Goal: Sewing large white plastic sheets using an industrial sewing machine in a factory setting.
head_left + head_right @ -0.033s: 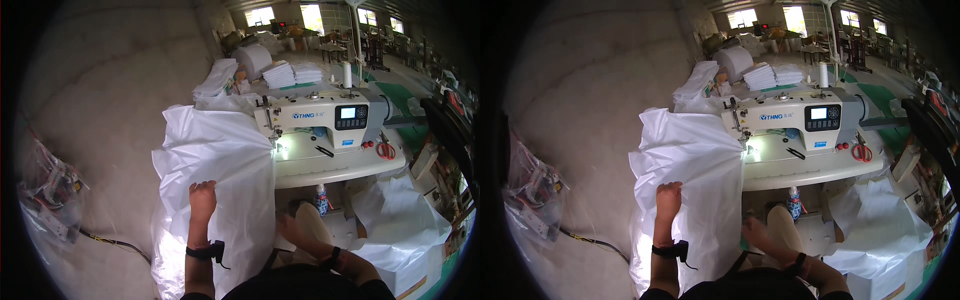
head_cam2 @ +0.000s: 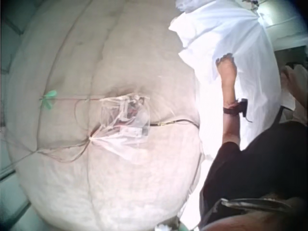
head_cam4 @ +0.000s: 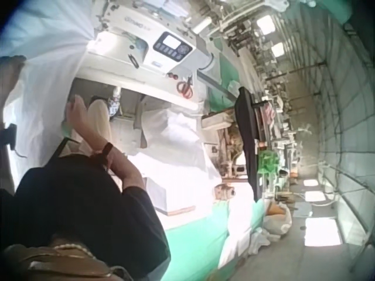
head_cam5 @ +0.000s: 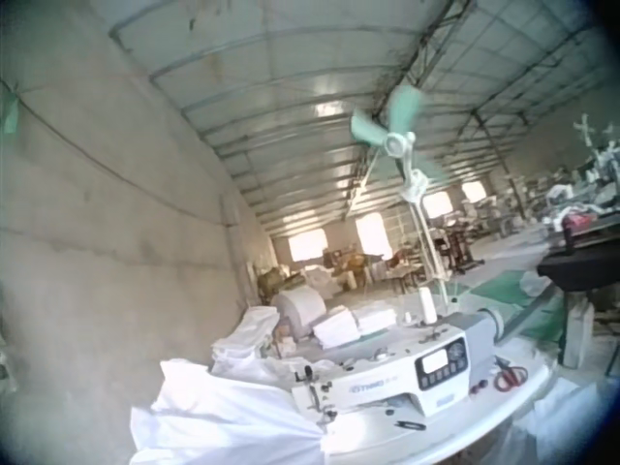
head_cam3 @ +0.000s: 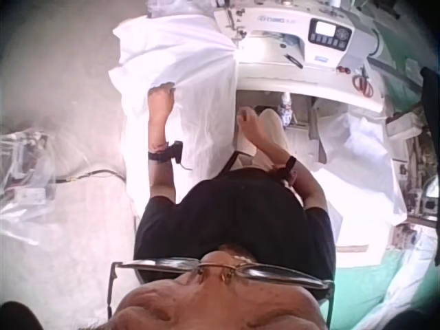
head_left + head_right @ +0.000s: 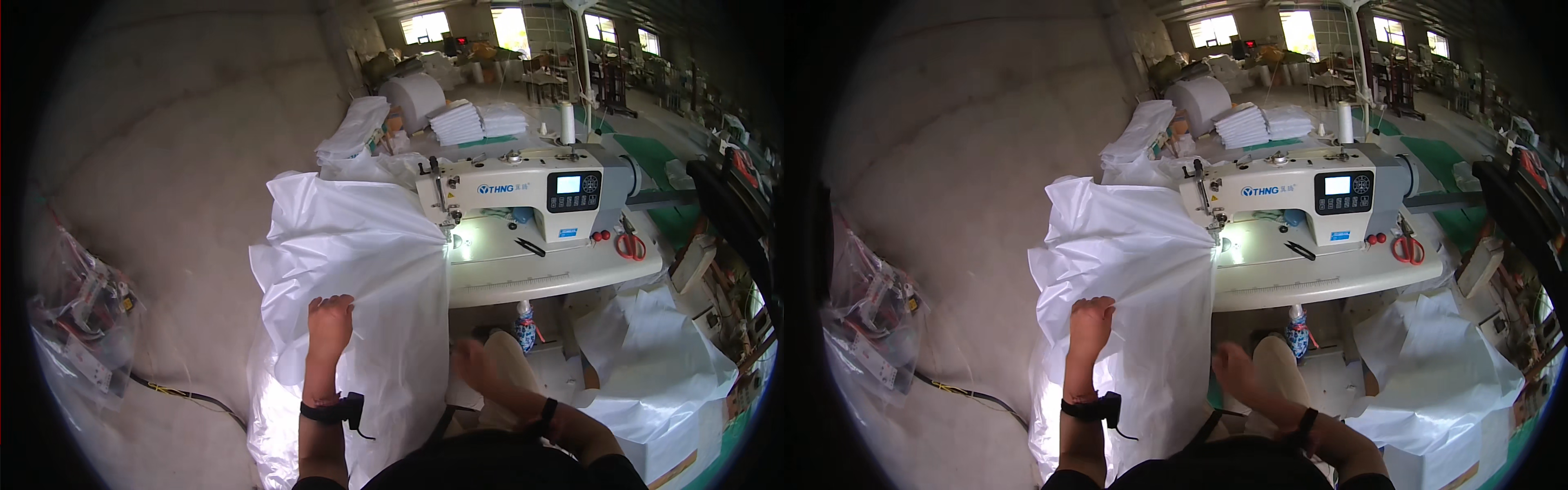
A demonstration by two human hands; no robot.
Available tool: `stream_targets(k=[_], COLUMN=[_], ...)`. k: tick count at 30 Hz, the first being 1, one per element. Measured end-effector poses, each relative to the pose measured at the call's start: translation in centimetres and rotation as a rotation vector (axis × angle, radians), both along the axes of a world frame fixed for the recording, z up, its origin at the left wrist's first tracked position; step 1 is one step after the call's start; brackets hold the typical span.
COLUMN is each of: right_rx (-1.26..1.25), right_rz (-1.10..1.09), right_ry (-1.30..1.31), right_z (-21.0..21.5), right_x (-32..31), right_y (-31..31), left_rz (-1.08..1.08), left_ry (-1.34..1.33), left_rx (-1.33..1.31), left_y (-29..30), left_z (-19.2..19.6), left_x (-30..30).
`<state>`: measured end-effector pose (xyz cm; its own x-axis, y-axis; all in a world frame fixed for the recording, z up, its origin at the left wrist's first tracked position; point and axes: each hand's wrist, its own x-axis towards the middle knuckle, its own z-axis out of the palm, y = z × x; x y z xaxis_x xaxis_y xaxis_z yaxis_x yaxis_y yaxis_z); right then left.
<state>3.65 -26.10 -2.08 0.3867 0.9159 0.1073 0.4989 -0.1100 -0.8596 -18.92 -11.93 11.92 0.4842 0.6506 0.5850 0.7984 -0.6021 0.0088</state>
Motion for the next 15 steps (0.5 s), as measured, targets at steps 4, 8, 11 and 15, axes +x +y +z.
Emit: stream_targets(k=[4, 8, 11, 15], right_rx=[0.310, -0.169, -0.308, -0.347], right_rz=[0.209, 0.517, 0.765, 0.619], right_ry=[0.190, 1.016, 0.960, 0.991], right_z=[4.4, 6.9, 5.6, 3.9], right_x=[1.0, -2.4, -6.7, -8.6], right_y=[4.8, 6.7, 5.0, 2.9], left_rz=[-0.128, -0.270, -0.173, -0.288], left_ry=[-0.106, -0.022, 0.147, 0.085], left_rx=[-0.404, -0.909, -1.225, -0.568], left_y=[-0.9, -0.2, -0.7, -3.7], left_z=[3.8, 4.5, 3.1, -0.8], left_x=[0.1, 0.7, 2.0, 4.6])
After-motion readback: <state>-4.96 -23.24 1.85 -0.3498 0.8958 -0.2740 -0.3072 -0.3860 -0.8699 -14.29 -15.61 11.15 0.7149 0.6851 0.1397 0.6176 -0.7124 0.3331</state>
